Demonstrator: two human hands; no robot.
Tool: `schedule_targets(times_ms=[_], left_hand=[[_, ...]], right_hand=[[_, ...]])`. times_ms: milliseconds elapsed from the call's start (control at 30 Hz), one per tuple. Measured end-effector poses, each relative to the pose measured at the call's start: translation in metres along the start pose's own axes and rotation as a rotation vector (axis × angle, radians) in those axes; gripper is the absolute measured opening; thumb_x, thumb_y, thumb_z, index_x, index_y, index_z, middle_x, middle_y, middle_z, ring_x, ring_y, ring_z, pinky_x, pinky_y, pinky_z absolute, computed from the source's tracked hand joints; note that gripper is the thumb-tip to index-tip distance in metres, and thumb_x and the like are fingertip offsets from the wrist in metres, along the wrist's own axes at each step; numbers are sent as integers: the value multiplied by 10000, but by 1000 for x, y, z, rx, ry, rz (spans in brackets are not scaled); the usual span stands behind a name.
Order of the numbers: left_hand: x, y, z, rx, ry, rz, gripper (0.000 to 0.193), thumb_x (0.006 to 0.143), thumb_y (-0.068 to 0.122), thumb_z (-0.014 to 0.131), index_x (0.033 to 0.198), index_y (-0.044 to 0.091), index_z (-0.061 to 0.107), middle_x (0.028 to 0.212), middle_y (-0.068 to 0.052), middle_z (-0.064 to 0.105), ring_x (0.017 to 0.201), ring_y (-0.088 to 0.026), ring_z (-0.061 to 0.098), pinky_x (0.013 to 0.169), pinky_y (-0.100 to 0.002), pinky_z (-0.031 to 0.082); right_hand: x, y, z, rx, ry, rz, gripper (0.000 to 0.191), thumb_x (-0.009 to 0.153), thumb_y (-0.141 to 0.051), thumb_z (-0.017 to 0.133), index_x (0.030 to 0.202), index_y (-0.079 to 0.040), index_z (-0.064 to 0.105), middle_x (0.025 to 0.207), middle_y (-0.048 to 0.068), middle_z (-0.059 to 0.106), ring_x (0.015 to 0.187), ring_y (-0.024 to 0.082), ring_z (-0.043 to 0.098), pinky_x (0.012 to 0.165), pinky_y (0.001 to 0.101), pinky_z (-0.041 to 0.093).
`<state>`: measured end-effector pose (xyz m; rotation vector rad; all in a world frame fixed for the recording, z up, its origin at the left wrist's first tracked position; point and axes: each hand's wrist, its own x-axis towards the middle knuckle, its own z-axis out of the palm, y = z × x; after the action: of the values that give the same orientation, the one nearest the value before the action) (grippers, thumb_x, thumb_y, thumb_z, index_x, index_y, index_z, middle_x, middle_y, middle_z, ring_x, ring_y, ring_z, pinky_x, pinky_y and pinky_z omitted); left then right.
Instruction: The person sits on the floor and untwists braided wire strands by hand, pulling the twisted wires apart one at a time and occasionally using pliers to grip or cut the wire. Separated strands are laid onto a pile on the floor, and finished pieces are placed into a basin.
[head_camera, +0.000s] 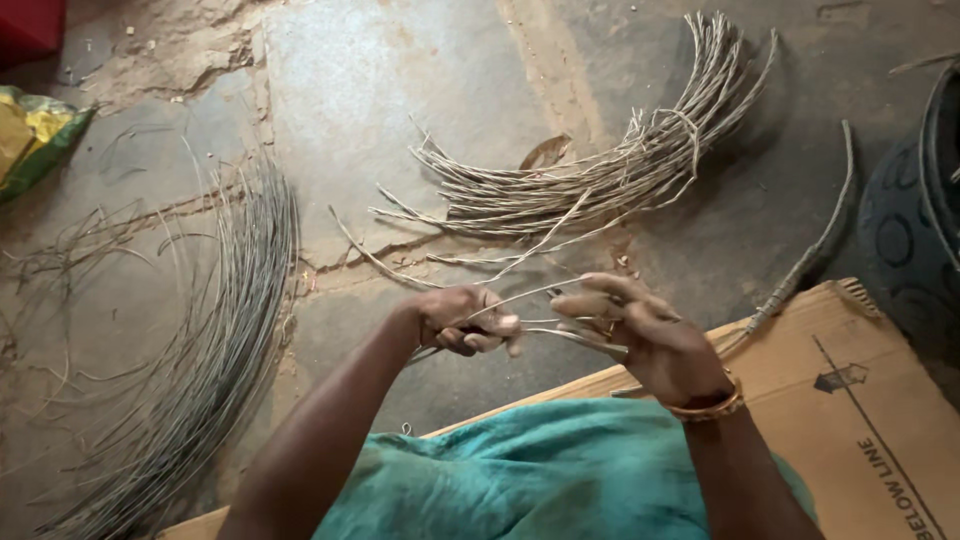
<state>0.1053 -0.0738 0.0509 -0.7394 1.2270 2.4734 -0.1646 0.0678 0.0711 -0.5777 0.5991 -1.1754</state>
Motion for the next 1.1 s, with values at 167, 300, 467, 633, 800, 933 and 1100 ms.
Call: schedule_targets(times_ms=[167,300,467,633,800,933,1100], left_hand=[[-2,-4,2,34,170,-19,711,1022,584,367,1036,-24,737,636,-67,672,361,-70,433,335,-227,334],[-28,-24,7,251,495,125,523,1021,487,460,1084,30,707,840,-107,775,531,-120,666,482,-293,525],[-59,-75,10,254,837,143,461,1022,412,511,998,21,755,668,-45,671,477,-90,535,431,-267,424],[-69,-96,-5,-36,747,18,426,1043,386,551,968,-2,710,544,50,414,421,-51,278,382,-259,211],[-58,-70,-9,-183,430,24,431,1045,414,539,933,10,641,530,95,309,392,-19,200,343,-235,162],[-29,-50,4,-128,252,-27,457,1046,427,527,957,0,666,531,83,332,393,-21,245,347,-228,195],[-12,-62,31,134,558,255,413,1042,401,541,1017,18,694,621,1,612,478,-86,465,421,-250,345]], right_hand=[[11,18,3,-660,151,56,323,907,59,660,1227,65,706,1165,180,766,1101,235,715,1002,393,563],[19,30,-2,-660,311,12,252,889,79,634,1105,37,757,1025,117,808,960,186,767,906,311,619],[17,41,-3,-649,387,-100,182,904,84,647,1035,41,766,984,114,796,930,173,749,893,307,611],[12,40,5,-327,84,-216,264,947,26,610,1203,50,672,1125,177,743,1083,273,750,965,418,605],[20,22,-1,21,283,-199,424,999,-206,560,1337,49,554,1223,220,635,1076,314,689,949,505,581],[30,45,-2,-270,188,3,317,972,-24,570,1285,18,588,1244,210,646,1075,269,697,936,423,577],[33,71,-5,-249,261,-67,223,1041,-123,557,1114,64,655,1103,205,744,995,257,753,934,387,637]])
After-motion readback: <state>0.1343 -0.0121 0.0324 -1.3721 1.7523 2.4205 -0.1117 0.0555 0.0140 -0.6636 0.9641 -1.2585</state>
